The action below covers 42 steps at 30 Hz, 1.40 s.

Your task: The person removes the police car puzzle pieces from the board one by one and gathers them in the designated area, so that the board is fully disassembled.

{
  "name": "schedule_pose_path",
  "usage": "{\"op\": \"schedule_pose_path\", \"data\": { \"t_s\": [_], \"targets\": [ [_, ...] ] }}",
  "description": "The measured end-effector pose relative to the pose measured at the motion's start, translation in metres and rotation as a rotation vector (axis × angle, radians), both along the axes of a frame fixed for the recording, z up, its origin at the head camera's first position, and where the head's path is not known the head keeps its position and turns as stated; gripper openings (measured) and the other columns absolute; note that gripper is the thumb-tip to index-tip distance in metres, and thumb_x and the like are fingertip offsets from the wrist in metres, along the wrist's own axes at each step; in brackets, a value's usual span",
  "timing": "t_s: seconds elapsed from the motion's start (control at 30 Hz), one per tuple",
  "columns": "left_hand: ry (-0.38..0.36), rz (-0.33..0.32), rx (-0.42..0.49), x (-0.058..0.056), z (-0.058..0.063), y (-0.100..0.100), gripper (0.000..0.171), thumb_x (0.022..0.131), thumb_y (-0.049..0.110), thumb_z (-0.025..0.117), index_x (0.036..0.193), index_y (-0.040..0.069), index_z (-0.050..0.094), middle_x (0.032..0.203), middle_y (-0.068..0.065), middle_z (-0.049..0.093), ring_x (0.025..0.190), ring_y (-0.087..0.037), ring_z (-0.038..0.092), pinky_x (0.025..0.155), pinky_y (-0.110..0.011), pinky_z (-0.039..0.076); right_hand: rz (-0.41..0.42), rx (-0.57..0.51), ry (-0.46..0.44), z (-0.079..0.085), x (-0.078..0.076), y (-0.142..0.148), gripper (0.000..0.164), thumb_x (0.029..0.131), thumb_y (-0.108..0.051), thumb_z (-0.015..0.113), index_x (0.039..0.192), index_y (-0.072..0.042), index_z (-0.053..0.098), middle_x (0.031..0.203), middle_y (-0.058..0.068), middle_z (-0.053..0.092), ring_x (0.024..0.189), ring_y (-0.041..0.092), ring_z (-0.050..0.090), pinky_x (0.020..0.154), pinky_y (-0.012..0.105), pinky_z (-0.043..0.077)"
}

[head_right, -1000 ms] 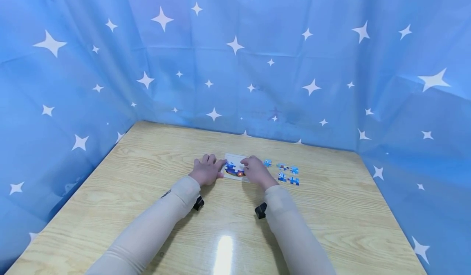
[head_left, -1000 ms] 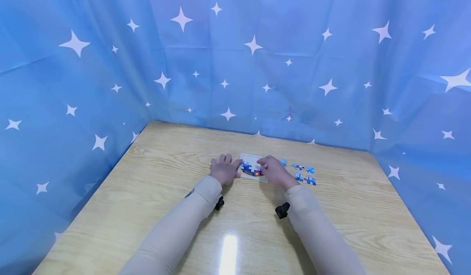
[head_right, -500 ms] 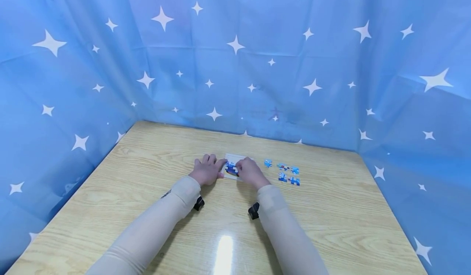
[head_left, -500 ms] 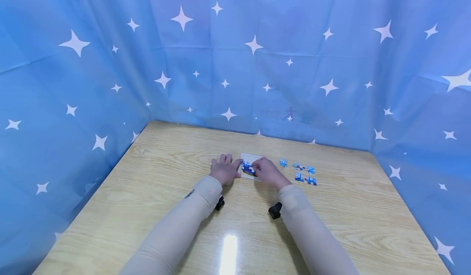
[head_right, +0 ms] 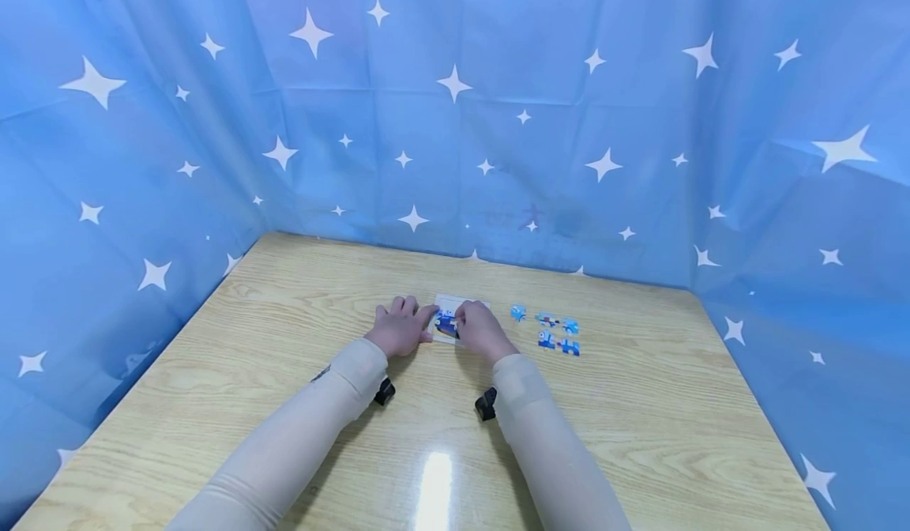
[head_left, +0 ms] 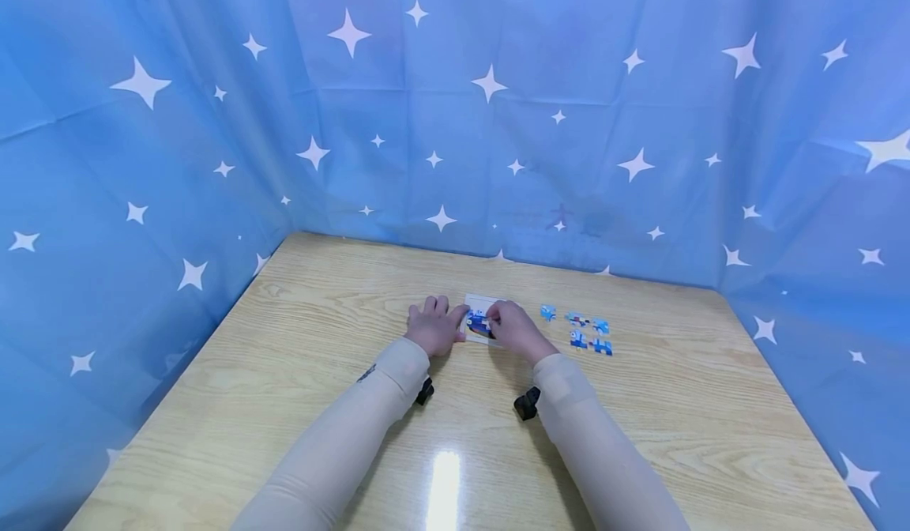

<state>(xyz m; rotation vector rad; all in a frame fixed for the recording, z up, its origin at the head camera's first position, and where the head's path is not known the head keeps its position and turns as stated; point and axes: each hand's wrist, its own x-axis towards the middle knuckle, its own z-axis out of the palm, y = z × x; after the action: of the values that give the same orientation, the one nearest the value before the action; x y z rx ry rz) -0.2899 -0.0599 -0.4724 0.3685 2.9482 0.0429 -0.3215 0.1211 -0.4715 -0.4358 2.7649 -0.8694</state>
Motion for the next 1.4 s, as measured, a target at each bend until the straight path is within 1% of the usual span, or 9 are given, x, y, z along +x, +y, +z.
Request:
{"op": "schedule_pose_path", "data": {
  "t_s": [0.37,0.6,0.67,0.73,0.87,0.93,1.1,1.3,1.4],
  "targets": [
    [0.003,0.006,-0.004,-0.001,-0.001,-0.001,0.061,0.104,0.053,0.043,0.16,0.037,0.029,0.121,-0.004,0.04,0.111,-0.025,0.035,0.084,-0.042,0.034,-0.018,0.025,0.047,0.0,-0.001,-0.005,0.015,0.103,-0.01,0.058,0.112,0.001,0.064,0.107,0.013,0.066,0.096,0.025,0.063,0.086,0.044,0.051],
    [-0.003,0.008,-0.005,-0.001,-0.003,-0.001,0.06,0.104,0.054,0.042,0.16,0.038,0.029,0.126,-0.005,0.041,0.113,-0.025,0.035,0.086,-0.044,0.035,-0.084,-0.053,0.028,-0.002,-0.005,-0.009,0.008,0.102,-0.009,0.06,0.099,-0.003,0.064,0.095,0.009,0.064,0.081,0.021,0.059,0.076,0.039,0.05],
    [-0.005,0.007,0.001,-0.001,-0.003,-0.001,0.061,0.104,0.054,0.042,0.161,0.038,0.029,0.126,-0.005,0.04,0.113,-0.025,0.035,0.086,-0.044,0.035,-0.097,-0.074,0.034,-0.003,-0.007,-0.01,0.007,0.101,-0.008,0.062,0.098,-0.003,0.064,0.095,0.009,0.064,0.083,0.022,0.059,0.077,0.039,0.05],
    [-0.001,0.005,0.004,-0.001,-0.004,-0.001,0.061,0.103,0.054,0.042,0.16,0.038,0.029,0.125,-0.005,0.04,0.113,-0.025,0.036,0.086,-0.044,0.035,-0.098,-0.082,0.04,-0.004,-0.009,-0.01,0.007,0.1,-0.008,0.063,0.103,-0.002,0.065,0.098,0.011,0.066,0.088,0.023,0.062,0.08,0.04,0.051],
    [0.003,0.001,0.0,-0.002,-0.003,-0.002,0.061,0.103,0.055,0.043,0.16,0.038,0.029,0.122,-0.004,0.04,0.112,-0.025,0.036,0.085,-0.043,0.035,-0.075,-0.068,0.043,-0.006,-0.012,-0.012,0.022,0.1,-0.008,0.064,0.12,0.003,0.067,0.108,0.015,0.07,0.101,0.027,0.066,0.09,0.043,0.052],
    [0.001,-0.001,-0.003,-0.002,-0.003,-0.002,0.061,0.103,0.055,0.042,0.16,0.038,0.029,0.122,-0.004,0.04,0.112,-0.025,0.036,0.085,-0.043,0.035,-0.063,-0.055,0.041,-0.007,-0.012,-0.012,0.026,0.1,-0.008,0.064,0.123,0.003,0.067,0.111,0.016,0.07,0.104,0.028,0.066,0.092,0.044,0.052],
    [0.002,-0.001,-0.002,-0.004,-0.004,-0.002,0.063,0.103,0.055,0.043,0.161,0.037,0.027,0.127,-0.005,0.041,0.115,-0.025,0.036,0.086,-0.044,0.036,-0.064,-0.055,0.04,-0.008,-0.013,-0.013,0.021,0.1,-0.007,0.065,0.119,0.001,0.067,0.106,0.014,0.069,0.1,0.028,0.065,0.091,0.044,0.051],
    [-0.005,0.016,0.008,-0.003,-0.003,-0.002,0.069,0.103,0.055,0.044,0.163,0.033,0.02,0.128,-0.004,0.041,0.114,-0.025,0.037,0.084,-0.043,0.035,-0.065,-0.095,0.039,-0.007,-0.012,-0.013,0.015,0.099,-0.004,0.064,0.113,-0.002,0.062,0.103,0.012,0.065,0.097,0.026,0.061,0.089,0.045,0.05],
    [-0.009,0.023,0.025,-0.005,-0.006,-0.001,0.066,0.102,0.055,0.046,0.161,0.033,0.026,0.127,-0.004,0.042,0.115,-0.025,0.037,0.085,-0.044,0.035,-0.066,-0.11,0.035,-0.006,-0.01,-0.013,0.014,0.099,-0.002,0.063,0.112,-0.002,0.06,0.103,0.013,0.064,0.098,0.027,0.061,0.089,0.045,0.049]
  ]
}}
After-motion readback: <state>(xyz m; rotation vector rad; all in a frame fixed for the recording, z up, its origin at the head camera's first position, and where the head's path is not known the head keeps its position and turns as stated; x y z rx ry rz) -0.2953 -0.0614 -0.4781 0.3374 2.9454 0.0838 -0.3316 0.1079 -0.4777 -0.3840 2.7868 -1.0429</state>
